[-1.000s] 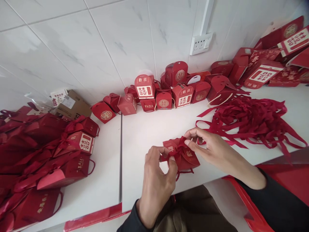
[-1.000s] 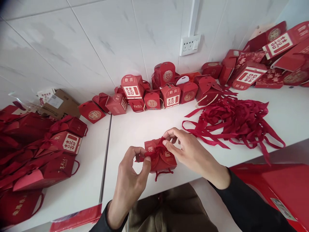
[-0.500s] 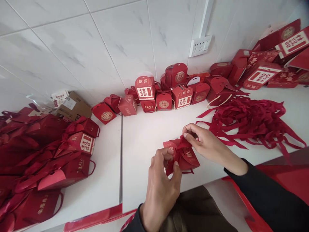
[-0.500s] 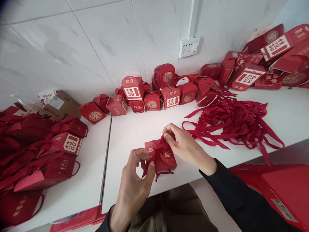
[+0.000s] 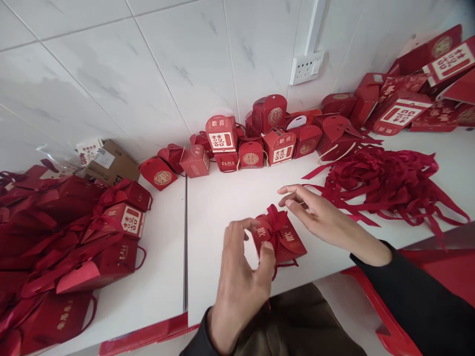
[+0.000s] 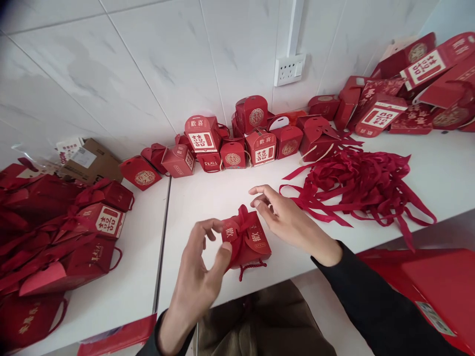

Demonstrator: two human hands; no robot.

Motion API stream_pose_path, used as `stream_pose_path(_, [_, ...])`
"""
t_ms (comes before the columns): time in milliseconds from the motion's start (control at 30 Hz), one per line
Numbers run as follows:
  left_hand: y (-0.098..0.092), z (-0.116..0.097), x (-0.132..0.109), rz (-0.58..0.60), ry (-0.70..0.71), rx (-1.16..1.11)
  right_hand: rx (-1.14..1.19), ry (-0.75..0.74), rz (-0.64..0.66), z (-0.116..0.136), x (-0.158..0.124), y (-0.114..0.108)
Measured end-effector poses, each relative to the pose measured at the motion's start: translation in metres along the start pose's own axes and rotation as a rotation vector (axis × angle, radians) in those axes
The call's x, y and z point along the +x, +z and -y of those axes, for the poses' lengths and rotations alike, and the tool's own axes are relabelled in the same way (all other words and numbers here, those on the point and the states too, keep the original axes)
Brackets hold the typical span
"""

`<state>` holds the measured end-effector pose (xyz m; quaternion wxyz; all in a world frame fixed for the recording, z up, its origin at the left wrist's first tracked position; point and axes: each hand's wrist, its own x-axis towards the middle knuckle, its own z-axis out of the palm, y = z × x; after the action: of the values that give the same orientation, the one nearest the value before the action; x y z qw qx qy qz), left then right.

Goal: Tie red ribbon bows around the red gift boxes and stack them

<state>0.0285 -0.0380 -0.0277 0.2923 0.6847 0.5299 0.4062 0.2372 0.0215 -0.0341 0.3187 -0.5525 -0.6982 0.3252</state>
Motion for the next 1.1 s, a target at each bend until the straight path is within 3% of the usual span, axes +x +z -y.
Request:
stream_pose_path(100, [0.002,-0.004,0.02,0.022,0.023,0.059,0.053,0.052,-0.017,0.003,-0.007,-0.007])
stream_pose_path(233, [0.014,0.001,0.04,0.08,0.001,0.123,0.127,-0.011,-0.175,0.021,-0.023,-0.009])
stream_pose_path(400, [0.015,0.013,0.046,-0.06,-0.099,-0.011,-0.084,-0.286,0.055,0.026,-0.046,0.004])
stream_pose_path(533, [0.012,0.015,0.043,-0.076,-0.147,-0.049,-0.215,-0.381,0.002,0.015,-0.054,0.019])
stream_pose_path(733, [0.015,0.014,0.043,-0.097,-0.186,-0.089,-0.306,-0.417,-0.021,0.012,-0.052,0.028])
stream_pose_path(1100, [0.016,0.019,0.044,-0.133,-0.179,-0.14,-0.21,-0.328,0.102,0.017,-0.06,0.021])
